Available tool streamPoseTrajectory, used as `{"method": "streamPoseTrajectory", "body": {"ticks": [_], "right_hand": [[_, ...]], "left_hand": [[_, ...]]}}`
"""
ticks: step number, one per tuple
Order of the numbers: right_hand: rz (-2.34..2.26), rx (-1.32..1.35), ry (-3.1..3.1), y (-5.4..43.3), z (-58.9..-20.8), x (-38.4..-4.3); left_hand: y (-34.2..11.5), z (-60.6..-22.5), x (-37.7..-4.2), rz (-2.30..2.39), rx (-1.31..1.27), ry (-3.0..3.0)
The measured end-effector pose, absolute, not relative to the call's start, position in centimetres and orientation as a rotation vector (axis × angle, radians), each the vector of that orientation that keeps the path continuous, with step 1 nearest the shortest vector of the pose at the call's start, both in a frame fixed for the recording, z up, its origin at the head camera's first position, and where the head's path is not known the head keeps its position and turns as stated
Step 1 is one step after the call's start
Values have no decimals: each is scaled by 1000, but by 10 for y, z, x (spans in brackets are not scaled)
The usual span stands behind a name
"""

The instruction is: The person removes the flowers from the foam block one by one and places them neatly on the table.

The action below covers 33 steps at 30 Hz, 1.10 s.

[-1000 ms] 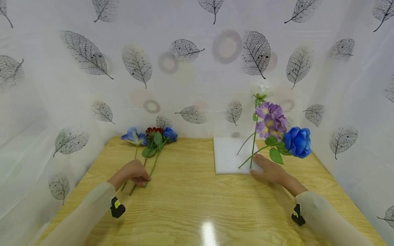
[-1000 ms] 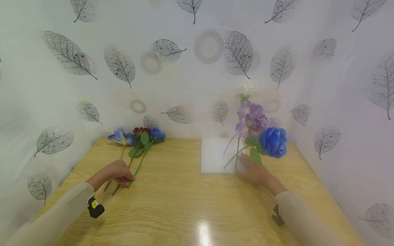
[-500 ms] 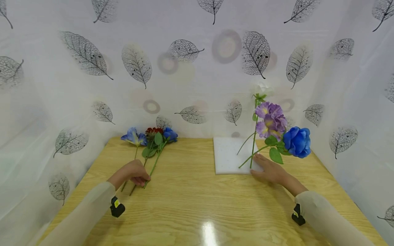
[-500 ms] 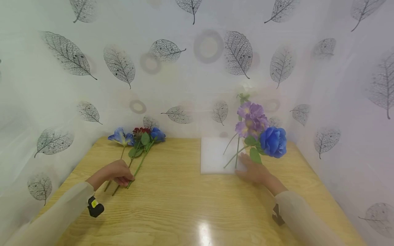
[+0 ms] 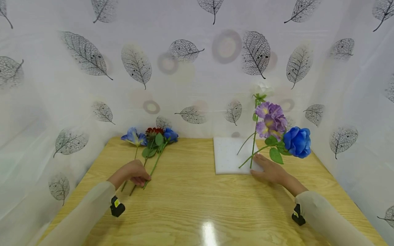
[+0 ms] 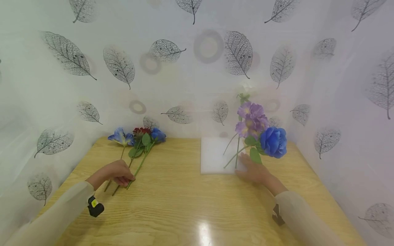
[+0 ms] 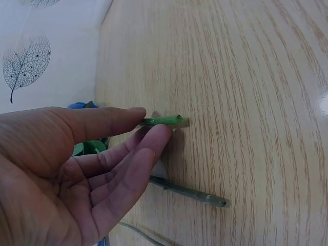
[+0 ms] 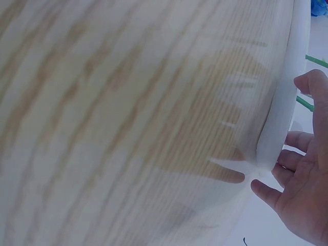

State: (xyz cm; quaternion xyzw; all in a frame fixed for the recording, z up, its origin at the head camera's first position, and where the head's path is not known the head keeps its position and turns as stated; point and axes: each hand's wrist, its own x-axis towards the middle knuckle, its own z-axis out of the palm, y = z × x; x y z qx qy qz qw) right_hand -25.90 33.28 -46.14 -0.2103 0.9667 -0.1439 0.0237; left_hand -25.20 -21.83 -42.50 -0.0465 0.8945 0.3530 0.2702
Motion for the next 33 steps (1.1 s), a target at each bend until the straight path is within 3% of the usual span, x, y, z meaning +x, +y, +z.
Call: {"method": "streamPoseTrajectory", "body": {"ticks": [33], "right_hand": [[-479, -644, 2997, 332, -462, -258]], "left_hand": [[-206, -394, -272, 919, 92, 2481]]}}
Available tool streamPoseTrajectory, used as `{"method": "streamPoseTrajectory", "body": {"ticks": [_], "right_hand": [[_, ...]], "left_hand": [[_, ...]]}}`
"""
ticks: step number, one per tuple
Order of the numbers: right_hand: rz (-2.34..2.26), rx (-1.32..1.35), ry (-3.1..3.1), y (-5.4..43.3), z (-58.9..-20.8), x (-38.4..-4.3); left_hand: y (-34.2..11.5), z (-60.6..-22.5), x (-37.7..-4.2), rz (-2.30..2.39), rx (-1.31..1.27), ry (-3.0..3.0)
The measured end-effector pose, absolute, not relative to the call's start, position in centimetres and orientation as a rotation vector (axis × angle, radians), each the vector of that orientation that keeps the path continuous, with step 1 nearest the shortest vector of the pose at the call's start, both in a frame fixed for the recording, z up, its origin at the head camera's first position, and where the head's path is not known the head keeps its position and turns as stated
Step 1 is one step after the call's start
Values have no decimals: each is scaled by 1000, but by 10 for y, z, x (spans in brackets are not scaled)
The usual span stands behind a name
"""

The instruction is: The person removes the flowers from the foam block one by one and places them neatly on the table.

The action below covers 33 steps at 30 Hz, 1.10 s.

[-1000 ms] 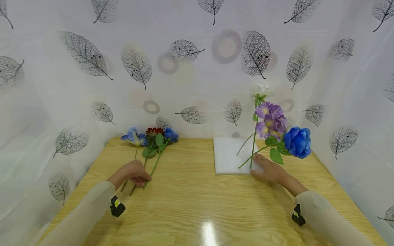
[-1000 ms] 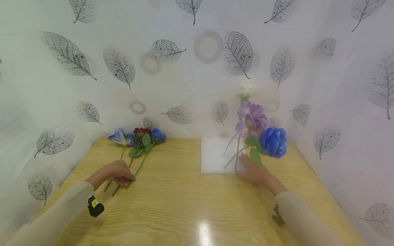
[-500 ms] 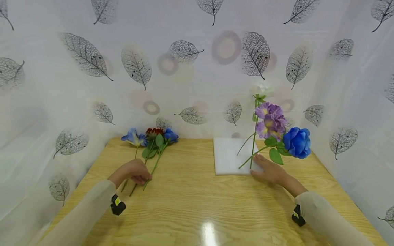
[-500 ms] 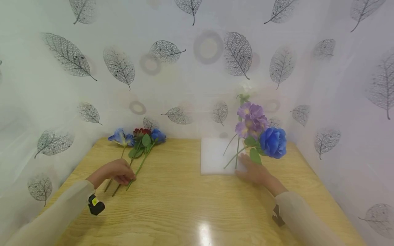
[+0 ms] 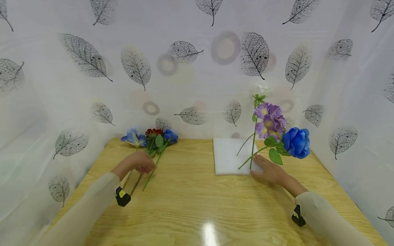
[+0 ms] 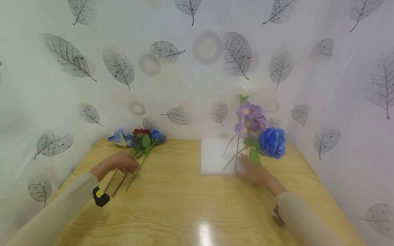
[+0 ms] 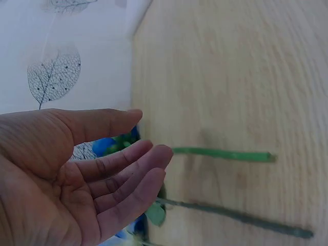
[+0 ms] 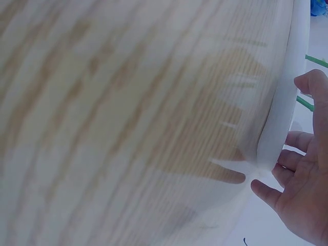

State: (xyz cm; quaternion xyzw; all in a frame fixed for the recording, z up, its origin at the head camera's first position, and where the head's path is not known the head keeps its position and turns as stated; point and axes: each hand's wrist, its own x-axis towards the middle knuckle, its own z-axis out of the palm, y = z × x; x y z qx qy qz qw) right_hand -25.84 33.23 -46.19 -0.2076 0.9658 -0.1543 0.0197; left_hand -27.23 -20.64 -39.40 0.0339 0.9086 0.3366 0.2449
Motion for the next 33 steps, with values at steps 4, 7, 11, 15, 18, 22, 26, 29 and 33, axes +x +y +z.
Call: {"method": "streamPoseTrajectory", "body": {"ticks": [4, 7, 11, 15, 18, 22, 26, 29, 33], "right_hand": [[-474, -641, 3000, 334, -464, -259], [-484, -643, 3000, 334, -464, -258], [-481, -637, 3002, 335, -465, -258], [-470, -628, 3006, 336, -464, -257], [-479, -622, 3007, 337, -463, -256], [-473, -628, 3014, 337, -462, -258], [-463, -637, 3026, 337, -465, -260], [-471, -631, 3023, 337, -468, -261], [-483, -629, 3019, 336, -468, -261]], "left_hand": [[-192, -388, -279, 1028, 202, 2507], [-176, -387, -284, 1098, 295, 2528], [-151, -389, -291, 1172, 417, 2538], [-123, -390, -296, 1267, 526, 2505], [-100, -391, -301, 1333, 580, 2486], [-67, -396, -308, 1395, 612, 2499], [-36, -401, -312, 1457, 626, 2521], [-16, -407, -316, 1531, 654, 2489], [7, -414, -319, 1601, 686, 2428]]}}
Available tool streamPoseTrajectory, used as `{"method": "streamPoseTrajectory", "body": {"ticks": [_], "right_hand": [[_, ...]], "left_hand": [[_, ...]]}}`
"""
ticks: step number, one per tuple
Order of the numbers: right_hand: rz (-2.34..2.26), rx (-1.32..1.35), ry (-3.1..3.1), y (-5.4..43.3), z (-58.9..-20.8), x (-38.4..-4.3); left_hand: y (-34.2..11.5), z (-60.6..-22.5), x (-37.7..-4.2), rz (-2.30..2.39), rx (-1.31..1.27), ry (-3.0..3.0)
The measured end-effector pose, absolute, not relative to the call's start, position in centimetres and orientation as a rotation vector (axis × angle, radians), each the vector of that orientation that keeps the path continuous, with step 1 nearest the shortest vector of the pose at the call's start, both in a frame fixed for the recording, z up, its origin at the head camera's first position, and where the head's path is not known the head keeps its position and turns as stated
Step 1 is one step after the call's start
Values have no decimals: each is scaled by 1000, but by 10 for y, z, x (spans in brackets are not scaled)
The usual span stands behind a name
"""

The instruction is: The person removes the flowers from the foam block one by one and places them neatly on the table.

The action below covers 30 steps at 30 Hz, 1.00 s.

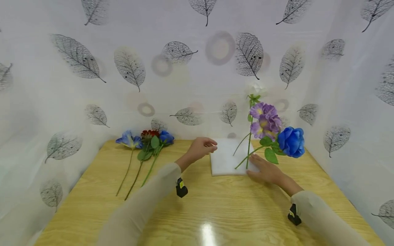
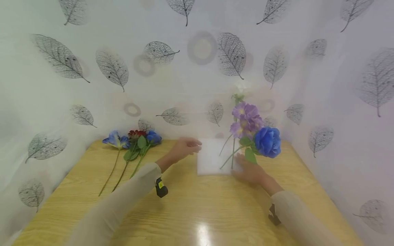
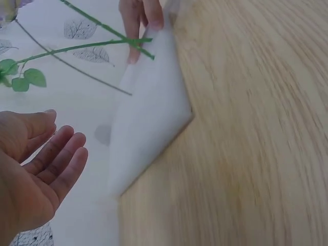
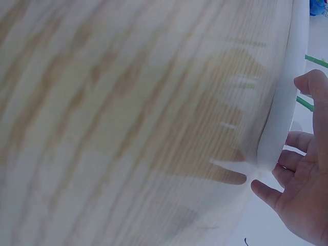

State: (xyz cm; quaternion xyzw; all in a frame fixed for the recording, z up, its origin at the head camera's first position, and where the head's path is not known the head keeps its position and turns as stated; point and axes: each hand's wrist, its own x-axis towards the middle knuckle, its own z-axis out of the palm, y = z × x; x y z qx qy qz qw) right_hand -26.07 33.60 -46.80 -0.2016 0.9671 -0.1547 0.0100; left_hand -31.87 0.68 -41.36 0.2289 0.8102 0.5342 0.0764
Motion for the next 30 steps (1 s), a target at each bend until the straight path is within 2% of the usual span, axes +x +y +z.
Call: {"method": "streamPoseTrajectory", "body": {"ticks": [15, 30], "right_hand": [[-497, -594, 3027, 331, -465, -259], [-474, -576, 3039, 332, -465, -258]], "left_hand": [[70, -435, -322, 1674, 557, 2352], [91, -448, -329, 1675, 459, 2364]]}}
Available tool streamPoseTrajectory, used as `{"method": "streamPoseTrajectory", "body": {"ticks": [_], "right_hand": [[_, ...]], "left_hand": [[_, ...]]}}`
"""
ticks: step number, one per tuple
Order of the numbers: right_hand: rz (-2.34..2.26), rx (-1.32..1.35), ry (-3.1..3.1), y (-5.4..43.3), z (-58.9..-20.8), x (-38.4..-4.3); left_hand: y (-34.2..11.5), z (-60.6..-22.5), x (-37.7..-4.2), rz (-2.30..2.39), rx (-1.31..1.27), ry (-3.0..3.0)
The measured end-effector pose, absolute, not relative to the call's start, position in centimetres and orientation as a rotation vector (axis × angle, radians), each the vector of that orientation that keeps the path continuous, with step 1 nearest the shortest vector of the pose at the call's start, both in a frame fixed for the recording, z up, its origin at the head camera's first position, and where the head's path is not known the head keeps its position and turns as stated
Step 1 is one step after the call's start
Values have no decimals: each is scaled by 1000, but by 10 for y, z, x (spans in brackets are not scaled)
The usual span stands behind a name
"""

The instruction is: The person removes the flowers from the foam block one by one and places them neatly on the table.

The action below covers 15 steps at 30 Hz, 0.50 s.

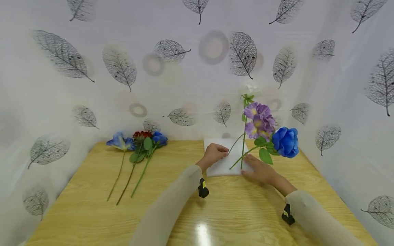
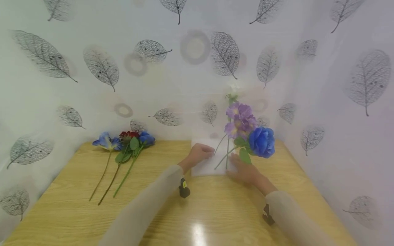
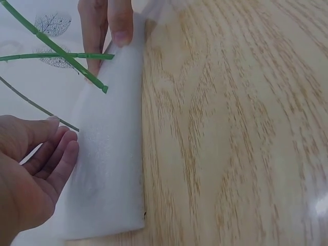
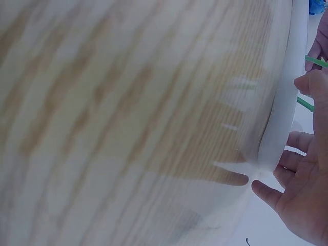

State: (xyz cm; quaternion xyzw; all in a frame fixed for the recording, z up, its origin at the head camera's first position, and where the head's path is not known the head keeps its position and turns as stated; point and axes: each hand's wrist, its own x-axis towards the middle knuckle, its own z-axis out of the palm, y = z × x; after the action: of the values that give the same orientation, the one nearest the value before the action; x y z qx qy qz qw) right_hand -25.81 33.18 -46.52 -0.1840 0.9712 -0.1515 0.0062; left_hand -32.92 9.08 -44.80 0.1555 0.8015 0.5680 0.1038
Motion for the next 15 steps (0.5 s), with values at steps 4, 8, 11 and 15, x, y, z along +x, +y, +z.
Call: {"method": "streamPoseTrajectory", "body": {"ticks": [4, 8, 11, 15], "right_hand": [[-476, -592, 3047, 332, -466, -259], [-487, -599, 3053, 332, -466, -259], [-484, -603, 3057, 333, -467, -259], [-483, -609, 3062, 333, -468, -259]], "left_hand": [[92, -448, -330, 1651, 460, 2386], [95, -452, -333, 1615, 469, 2441], [97, -455, -336, 1584, 468, 2484], [100, -457, -337, 1551, 462, 2522]]}}
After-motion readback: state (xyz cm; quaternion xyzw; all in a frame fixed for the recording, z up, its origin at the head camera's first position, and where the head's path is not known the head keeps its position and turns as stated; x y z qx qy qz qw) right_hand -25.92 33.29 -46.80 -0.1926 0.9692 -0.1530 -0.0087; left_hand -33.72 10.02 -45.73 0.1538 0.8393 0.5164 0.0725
